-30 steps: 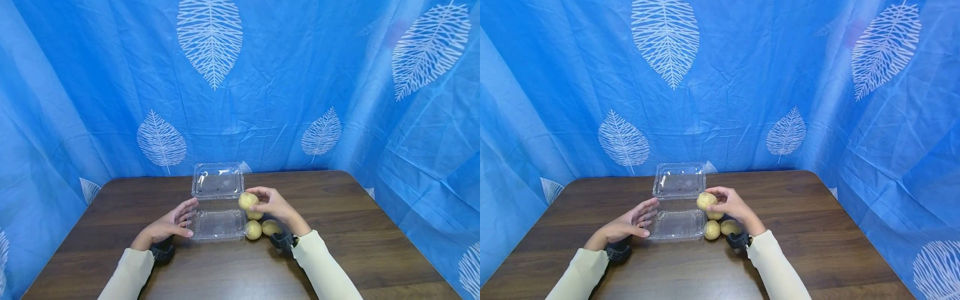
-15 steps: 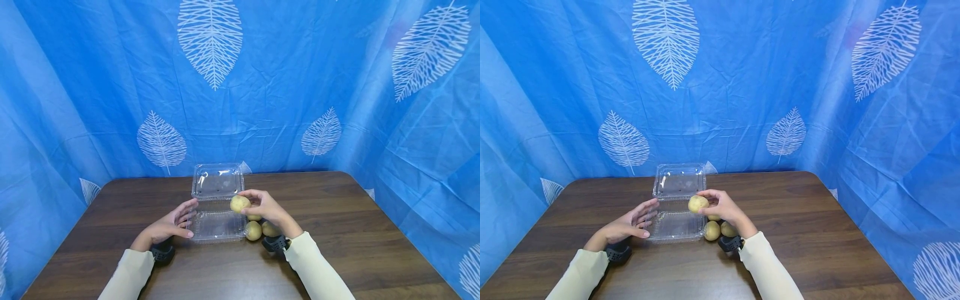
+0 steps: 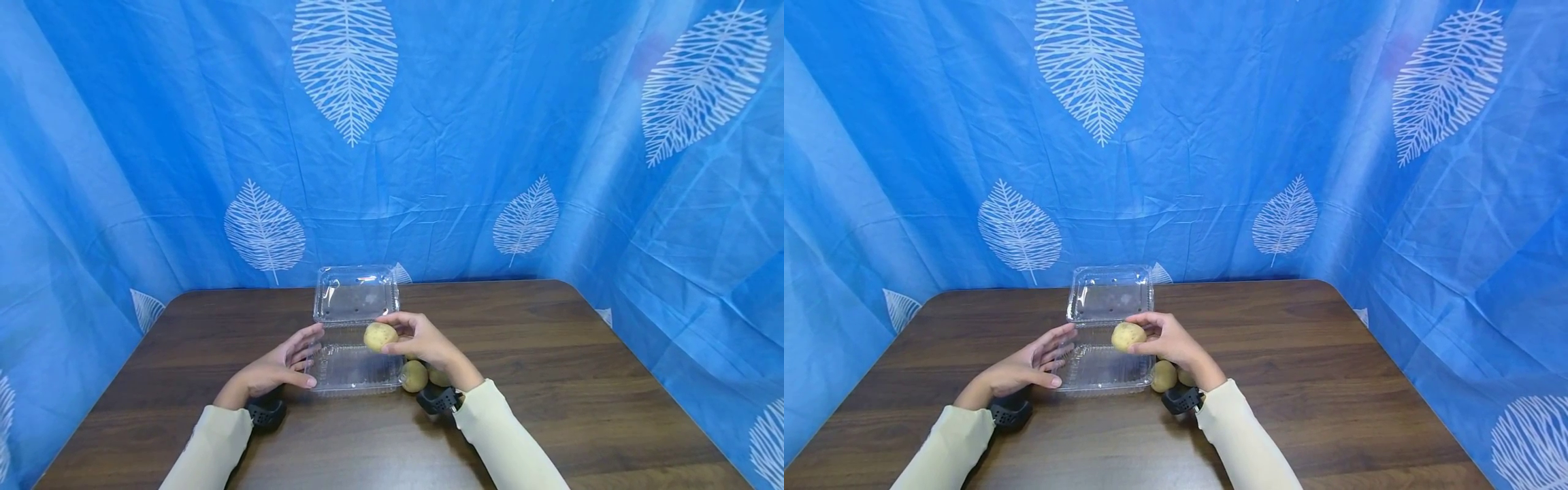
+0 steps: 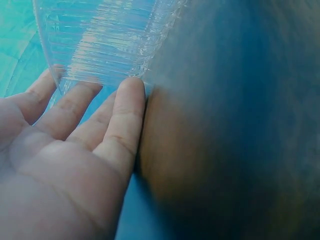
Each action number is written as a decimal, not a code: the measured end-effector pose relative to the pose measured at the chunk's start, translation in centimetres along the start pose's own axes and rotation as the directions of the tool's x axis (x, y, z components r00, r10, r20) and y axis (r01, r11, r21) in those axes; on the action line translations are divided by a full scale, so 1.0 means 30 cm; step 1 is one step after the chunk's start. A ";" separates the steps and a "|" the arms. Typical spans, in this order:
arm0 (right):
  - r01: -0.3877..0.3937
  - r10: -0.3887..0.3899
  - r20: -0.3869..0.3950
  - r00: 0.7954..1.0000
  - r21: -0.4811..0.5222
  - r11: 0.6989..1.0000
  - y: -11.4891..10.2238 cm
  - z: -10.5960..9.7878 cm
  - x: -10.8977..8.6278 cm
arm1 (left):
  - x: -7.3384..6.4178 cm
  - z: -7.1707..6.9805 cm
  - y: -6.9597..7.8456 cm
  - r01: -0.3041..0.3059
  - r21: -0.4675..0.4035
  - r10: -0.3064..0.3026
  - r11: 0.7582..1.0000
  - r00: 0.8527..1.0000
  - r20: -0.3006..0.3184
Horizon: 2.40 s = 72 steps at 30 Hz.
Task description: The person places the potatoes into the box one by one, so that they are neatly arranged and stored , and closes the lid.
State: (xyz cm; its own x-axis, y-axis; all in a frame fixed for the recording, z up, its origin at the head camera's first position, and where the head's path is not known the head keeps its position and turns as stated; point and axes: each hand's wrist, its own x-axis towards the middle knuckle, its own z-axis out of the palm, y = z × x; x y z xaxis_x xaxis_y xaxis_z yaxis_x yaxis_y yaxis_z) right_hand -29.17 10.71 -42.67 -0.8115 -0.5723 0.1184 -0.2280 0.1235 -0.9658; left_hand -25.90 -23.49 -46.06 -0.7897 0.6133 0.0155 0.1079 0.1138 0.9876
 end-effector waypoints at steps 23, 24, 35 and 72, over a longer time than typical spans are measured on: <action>-0.032 0.033 0.031 0.999 -0.035 0.999 -0.017 0.059 0.025 | 0.008 -0.003 -0.007 0.011 0.007 -0.011 1.000 1.000 -0.018; -0.032 0.033 0.033 0.999 -0.038 0.999 -0.016 0.060 0.027 | 0.008 -0.002 -0.007 0.010 0.007 -0.010 1.000 1.000 -0.017; 0.003 0.001 0.052 0.999 -0.078 0.997 -0.021 0.078 0.040 | 0.007 -0.005 -0.003 0.044 0.004 -0.044 0.999 0.999 -0.031; 0.021 0.001 0.137 0.991 -0.158 0.987 -0.024 0.162 0.080 | 0.016 -0.002 -0.010 0.037 -0.009 -0.037 0.999 0.999 -0.033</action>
State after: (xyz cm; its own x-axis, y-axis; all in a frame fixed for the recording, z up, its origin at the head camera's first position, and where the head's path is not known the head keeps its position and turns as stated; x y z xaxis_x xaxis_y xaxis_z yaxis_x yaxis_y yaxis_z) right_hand -28.35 5.32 -42.82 -0.7302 -0.6780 0.0849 -0.3274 0.2381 -0.9144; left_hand -26.35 -23.28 -46.34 -0.8124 0.5828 -0.0158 0.0737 0.1295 0.9888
